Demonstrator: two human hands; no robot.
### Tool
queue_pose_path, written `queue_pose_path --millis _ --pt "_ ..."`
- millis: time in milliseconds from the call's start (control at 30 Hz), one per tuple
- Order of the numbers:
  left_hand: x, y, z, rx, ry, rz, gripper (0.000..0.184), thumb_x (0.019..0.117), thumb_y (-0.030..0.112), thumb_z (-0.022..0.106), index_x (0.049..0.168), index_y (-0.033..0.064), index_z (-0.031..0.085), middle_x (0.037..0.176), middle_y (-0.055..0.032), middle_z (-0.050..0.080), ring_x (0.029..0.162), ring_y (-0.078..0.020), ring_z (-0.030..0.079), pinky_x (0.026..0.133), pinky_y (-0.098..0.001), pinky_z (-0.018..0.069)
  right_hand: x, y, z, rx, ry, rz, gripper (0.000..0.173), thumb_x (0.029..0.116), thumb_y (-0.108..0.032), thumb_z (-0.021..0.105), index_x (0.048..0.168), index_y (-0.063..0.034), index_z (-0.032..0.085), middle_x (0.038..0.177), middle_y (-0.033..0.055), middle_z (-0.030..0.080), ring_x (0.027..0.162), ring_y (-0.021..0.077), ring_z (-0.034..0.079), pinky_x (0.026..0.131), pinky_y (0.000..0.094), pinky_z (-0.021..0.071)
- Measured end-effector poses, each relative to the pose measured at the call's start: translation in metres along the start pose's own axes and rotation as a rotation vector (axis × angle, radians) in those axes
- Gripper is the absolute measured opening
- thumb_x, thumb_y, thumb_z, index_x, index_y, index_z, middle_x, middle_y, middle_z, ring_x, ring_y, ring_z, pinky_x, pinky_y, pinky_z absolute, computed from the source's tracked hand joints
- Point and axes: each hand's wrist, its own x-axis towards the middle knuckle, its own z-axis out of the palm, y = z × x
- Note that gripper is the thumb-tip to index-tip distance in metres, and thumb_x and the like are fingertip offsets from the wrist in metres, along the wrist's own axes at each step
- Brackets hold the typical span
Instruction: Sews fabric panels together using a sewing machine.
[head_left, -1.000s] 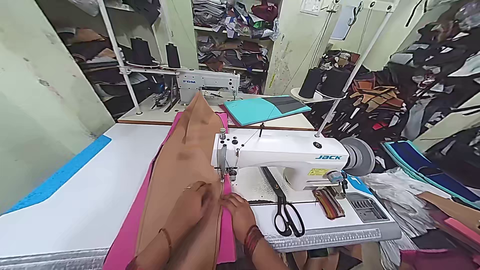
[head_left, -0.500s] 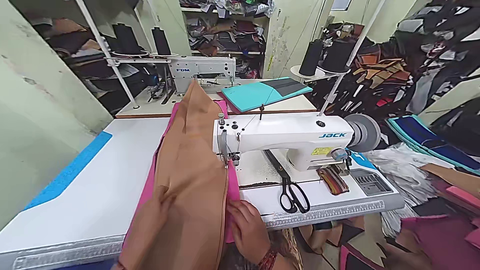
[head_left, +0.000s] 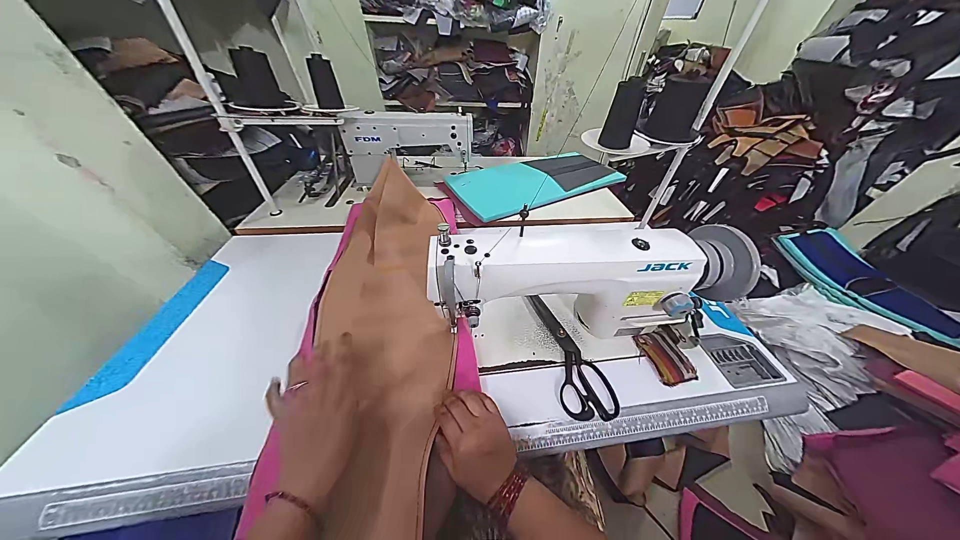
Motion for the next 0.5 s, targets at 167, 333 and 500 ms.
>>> queue_pose_path --millis 167,333,500 --pt "0.016 0.036 0.039 -0.140 -0.156 0.630 0.039 0.1004 0.006 0.047 0.135 0.0025 0.065 0.149 -0.0121 0.058 0.142 -0.0379 0.049 0.114 -0.0623 0.0374 0.003 -0.009 0.001 -0.060 -0.022 0.015 0.029 0.0893 -0.026 0.059 0.097 -0.0056 0.078 0.109 0.0089 0.077 0.106 0.0264 0.073 0.085 0.0448 0.0595" --pt "0.022 0.035 0.067 -0.187 -0.150 0.672 0.038 0.1002 0.006 0.044 0.126 0.0029 0.071 0.138 -0.0096 0.066 0.133 -0.0351 0.058 0.110 -0.0557 0.0442 -0.001 -0.009 0.001 -0.141 0.014 0.047 0.025 0.0884 -0.022 0.058 0.094 -0.0095 0.079 0.107 0.0055 0.078 0.104 0.0227 0.073 0.082 0.0412 0.0592" --pt "0.029 0.042 0.057 -0.151 -0.265 0.608 0.038 0.1037 0.008 0.042 0.131 0.0041 0.068 0.144 -0.0086 0.062 0.140 -0.0345 0.052 0.115 -0.0530 0.0404 0.006 -0.006 0.002 -0.122 0.001 0.074 0.020 0.0844 -0.013 0.060 0.092 -0.0094 0.078 0.106 0.0053 0.078 0.103 0.0222 0.074 0.081 0.0413 0.0593"
